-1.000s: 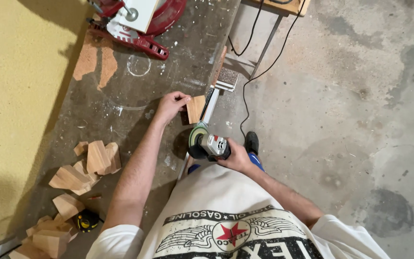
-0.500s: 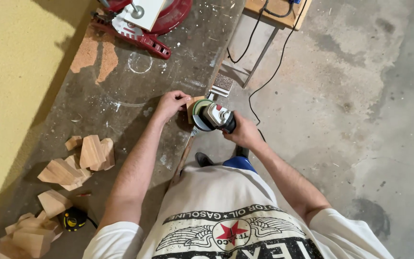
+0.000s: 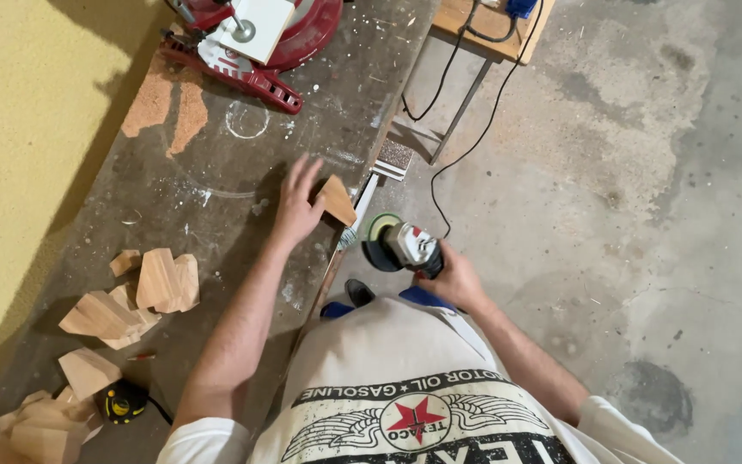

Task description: The person uses an angle grinder with a sanding disc to smooth the edges of small wooden pieces. They hold each piece on a workbench, sand the edges, and then place the finished piece aside before picking up the next one.

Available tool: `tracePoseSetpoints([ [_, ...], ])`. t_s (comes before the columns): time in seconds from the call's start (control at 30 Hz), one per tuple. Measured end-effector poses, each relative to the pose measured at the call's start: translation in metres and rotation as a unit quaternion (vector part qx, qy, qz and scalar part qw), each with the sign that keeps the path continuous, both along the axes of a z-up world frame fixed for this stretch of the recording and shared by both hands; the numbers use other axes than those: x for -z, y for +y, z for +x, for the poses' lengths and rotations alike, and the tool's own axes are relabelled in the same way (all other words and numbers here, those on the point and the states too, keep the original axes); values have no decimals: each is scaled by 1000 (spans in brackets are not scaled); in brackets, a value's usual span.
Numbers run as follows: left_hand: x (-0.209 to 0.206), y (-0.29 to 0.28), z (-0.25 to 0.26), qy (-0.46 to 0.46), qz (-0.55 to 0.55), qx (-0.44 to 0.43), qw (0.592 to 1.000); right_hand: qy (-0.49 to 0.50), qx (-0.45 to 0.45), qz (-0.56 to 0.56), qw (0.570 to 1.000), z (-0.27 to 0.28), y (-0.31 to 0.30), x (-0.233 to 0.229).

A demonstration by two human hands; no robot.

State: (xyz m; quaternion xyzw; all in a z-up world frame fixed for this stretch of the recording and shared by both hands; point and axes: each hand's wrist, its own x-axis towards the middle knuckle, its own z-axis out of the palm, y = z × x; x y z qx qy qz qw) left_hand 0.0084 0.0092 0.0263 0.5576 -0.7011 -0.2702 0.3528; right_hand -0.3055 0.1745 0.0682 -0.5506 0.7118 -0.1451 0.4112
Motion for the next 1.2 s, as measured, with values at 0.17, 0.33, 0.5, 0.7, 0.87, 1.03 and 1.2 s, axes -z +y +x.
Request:
tracePoseSetpoints([
  [0.17,-46,-16,11,-89,-7,311,946,29,17,58,998,-21,-2,-4],
  [0.33,-2,-12,13,-133,136,85,978,-1,24,37,999,-21,-2,2],
  [0.5,13,-1,0,38,298,-19,954,26,-20,38,999,-5,-8,3],
  [0.7,2,2,-1,181,339,1,923,19,-90,31,995,20,-17,8],
  [0.87,-4,3,-3,192,332,7,923,59,-136,13,989,23,-31,4],
  [1.03,6,1,1,159,310,2,937,46,-114,-8,992,15,-70,7],
  [1.2,4,2,0,145,308,-9,940,35,-133,-10,990,15,-48,7],
])
